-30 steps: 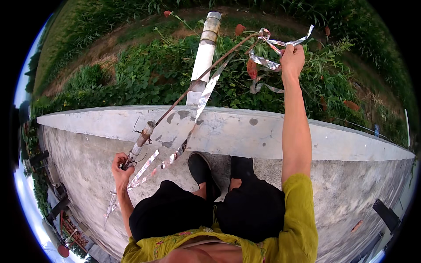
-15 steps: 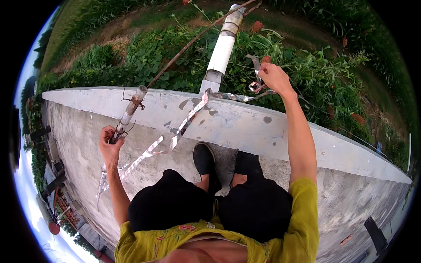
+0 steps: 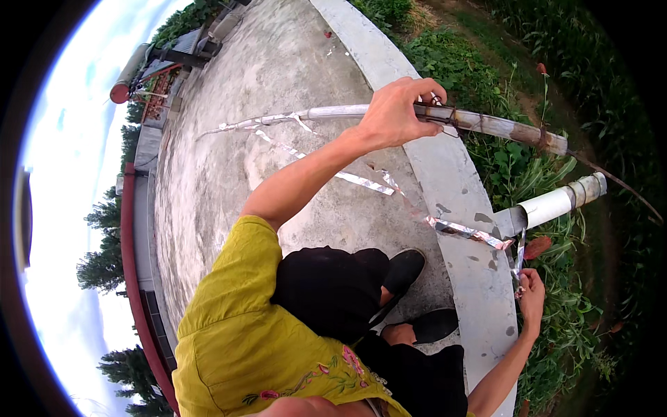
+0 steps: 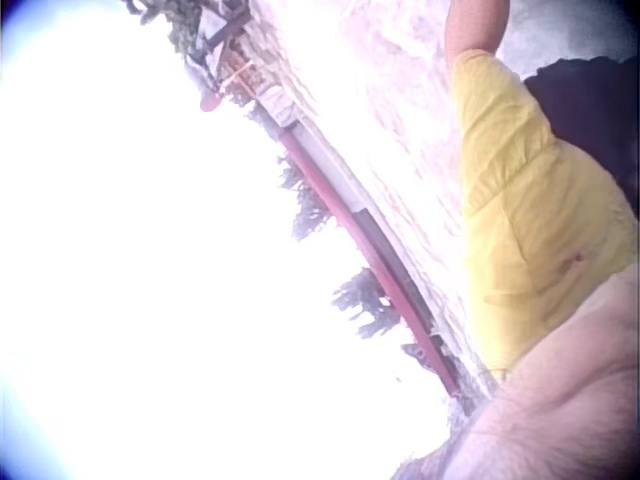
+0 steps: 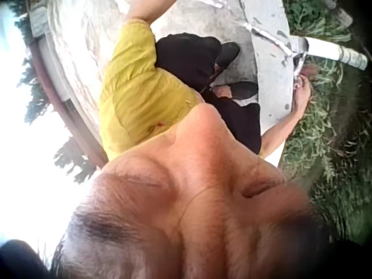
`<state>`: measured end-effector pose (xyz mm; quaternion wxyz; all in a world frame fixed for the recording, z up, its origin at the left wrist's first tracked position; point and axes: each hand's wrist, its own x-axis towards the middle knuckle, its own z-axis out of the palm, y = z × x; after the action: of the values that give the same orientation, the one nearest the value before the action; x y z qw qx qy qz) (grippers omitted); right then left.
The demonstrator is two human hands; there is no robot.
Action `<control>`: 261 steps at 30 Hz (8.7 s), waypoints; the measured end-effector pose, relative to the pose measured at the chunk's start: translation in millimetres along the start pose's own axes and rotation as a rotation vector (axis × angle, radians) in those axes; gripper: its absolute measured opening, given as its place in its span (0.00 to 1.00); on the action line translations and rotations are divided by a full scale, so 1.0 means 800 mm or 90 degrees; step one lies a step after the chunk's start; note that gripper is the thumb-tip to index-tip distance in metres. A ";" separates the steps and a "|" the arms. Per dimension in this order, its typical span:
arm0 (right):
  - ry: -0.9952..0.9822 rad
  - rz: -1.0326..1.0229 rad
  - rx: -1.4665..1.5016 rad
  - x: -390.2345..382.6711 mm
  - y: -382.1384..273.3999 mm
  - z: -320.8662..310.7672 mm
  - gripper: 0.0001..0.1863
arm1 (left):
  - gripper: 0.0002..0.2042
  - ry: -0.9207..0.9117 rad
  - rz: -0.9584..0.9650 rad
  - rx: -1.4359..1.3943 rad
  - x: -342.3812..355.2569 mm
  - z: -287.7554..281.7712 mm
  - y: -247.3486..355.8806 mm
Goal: The person repairs a rooftop antenna structure by applying tape and securing wires to a metal pole.
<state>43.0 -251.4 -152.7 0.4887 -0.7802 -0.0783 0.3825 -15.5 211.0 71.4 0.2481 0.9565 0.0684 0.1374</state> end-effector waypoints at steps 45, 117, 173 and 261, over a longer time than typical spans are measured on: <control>0.376 0.231 0.004 0.130 0.027 -0.071 0.11 | 0.15 -0.606 0.296 -0.460 -0.107 0.261 0.347; 0.432 0.079 0.504 0.056 -0.067 -0.090 0.13 | 0.18 -0.482 0.233 -0.299 -0.065 0.217 0.263; 0.185 -0.371 0.066 -0.046 -0.217 -0.112 0.22 | 0.13 0.835 0.389 -0.284 -0.043 -0.134 0.154; -0.026 -0.022 0.163 0.029 -0.050 -0.047 0.12 | 0.09 -0.604 -0.181 -0.243 0.064 0.294 0.091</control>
<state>94.6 -246.1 -123.2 0.5889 -0.7020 -0.0521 0.3971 107.9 51.1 -78.2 0.4377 0.8328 0.0512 -0.3351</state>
